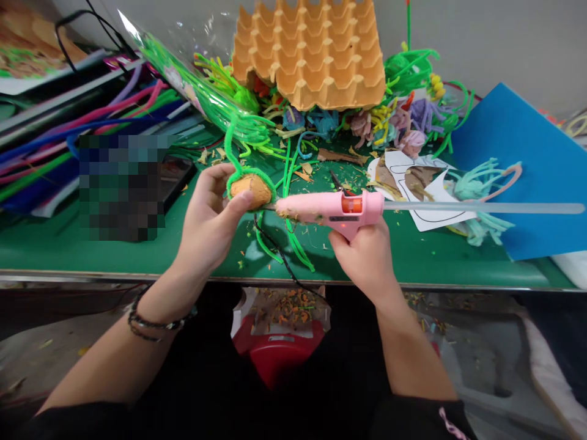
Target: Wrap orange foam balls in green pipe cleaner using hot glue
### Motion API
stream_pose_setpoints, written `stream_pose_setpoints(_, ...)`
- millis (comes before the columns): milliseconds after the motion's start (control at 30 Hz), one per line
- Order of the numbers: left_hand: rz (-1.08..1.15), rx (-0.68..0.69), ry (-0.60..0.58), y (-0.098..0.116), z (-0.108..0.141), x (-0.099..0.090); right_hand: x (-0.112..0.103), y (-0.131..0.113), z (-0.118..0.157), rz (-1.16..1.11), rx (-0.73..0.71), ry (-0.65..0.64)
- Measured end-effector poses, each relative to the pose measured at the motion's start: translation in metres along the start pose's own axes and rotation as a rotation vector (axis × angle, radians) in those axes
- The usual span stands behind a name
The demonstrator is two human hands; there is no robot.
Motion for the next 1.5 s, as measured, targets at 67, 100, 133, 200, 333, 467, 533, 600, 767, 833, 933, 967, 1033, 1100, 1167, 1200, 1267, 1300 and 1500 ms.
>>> stream_pose_setpoints(67, 0.026, -0.011, 0.005, -0.001, 0.000, 0.000, 0.000, -0.001, 0.000, -0.007, -0.004, -0.013)
stream_pose_setpoints(100, 0.046, -0.025, 0.006, -0.002, 0.000, 0.001, 0.001, -0.002, 0.000, -0.015, -0.008, -0.026)
stream_pose_setpoints(133, 0.068, -0.048, 0.006, -0.003, 0.000, 0.001, 0.001, -0.002, 0.000, -0.023, -0.010, -0.039)
stream_pose_setpoints(200, 0.110, -0.107, 0.008, -0.004, 0.001, 0.002, 0.002, -0.003, 0.000, -0.029, -0.009, -0.056)
stream_pose_setpoints(333, 0.181, -0.189, 0.039, -0.007, 0.001, 0.002, 0.003, -0.002, 0.002, -0.008, 0.013, -0.041)
stream_pose_setpoints(467, 0.242, -0.274, 0.010, -0.013, 0.000, 0.001, -0.001, -0.003, 0.003, 0.075, -0.011, 0.088)
stream_pose_setpoints(533, 0.281, -0.330, -0.023, -0.017, 0.000, 0.001, -0.005, -0.007, 0.002, 0.118, -0.083, 0.173)
stream_pose_setpoints(600, 0.327, -0.382, -0.050, -0.020, 0.000, 0.002, -0.009, -0.011, 0.001, 0.141, -0.143, 0.243)
stream_pose_setpoints(767, 0.413, -0.512, -0.042, -0.021, 0.001, 0.006, -0.014, -0.017, 0.005, 0.169, -0.230, 0.375)
stream_pose_setpoints(833, 0.433, -0.545, -0.016, -0.020, 0.002, 0.007, -0.015, -0.019, 0.008, 0.188, -0.269, 0.424)
stream_pose_setpoints(933, 0.452, -0.557, -0.019, -0.020, 0.001, 0.007, -0.017, -0.019, 0.012, 0.228, -0.251, 0.483)
stream_pose_setpoints(967, 0.454, -0.555, -0.036, -0.020, 0.001, 0.007, -0.018, -0.018, 0.012, 0.237, -0.226, 0.495)
stream_pose_setpoints(1033, 0.449, -0.552, -0.075, -0.022, 0.001, 0.007, -0.018, -0.017, 0.012, 0.237, -0.206, 0.502)
stream_pose_setpoints(1100, 0.449, -0.573, -0.097, -0.022, 0.001, 0.007, -0.016, -0.016, 0.011, 0.220, -0.266, 0.496)
stream_pose_setpoints(1167, 0.477, -0.626, -0.087, -0.022, 0.002, 0.009, -0.015, -0.016, 0.010, 0.193, -0.354, 0.501)
stream_pose_setpoints(1200, 0.497, -0.658, -0.073, -0.021, 0.002, 0.010, -0.014, -0.016, 0.009, 0.184, -0.383, 0.508)
stream_pose_setpoints(1267, 0.526, -0.710, -0.035, -0.017, 0.004, 0.013, -0.014, -0.014, 0.008, 0.191, -0.413, 0.538)
stream_pose_setpoints(1300, 0.534, -0.722, -0.016, -0.015, 0.005, 0.015, -0.015, -0.013, 0.008, 0.203, -0.428, 0.563)
stream_pose_setpoints(1500, 0.534, -0.709, 0.034, -0.008, 0.005, 0.014, -0.021, -0.004, 0.006, 0.144, -0.455, 0.708)
Point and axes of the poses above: each hand's wrist, its own z-axis away from the middle knuckle, its own x-axis out of the palm, y = z × x, the point moved 4 cm from there along -z, towards the middle knuckle, and after that the axes turned 6 degrees about z, right-handed, at the moved point
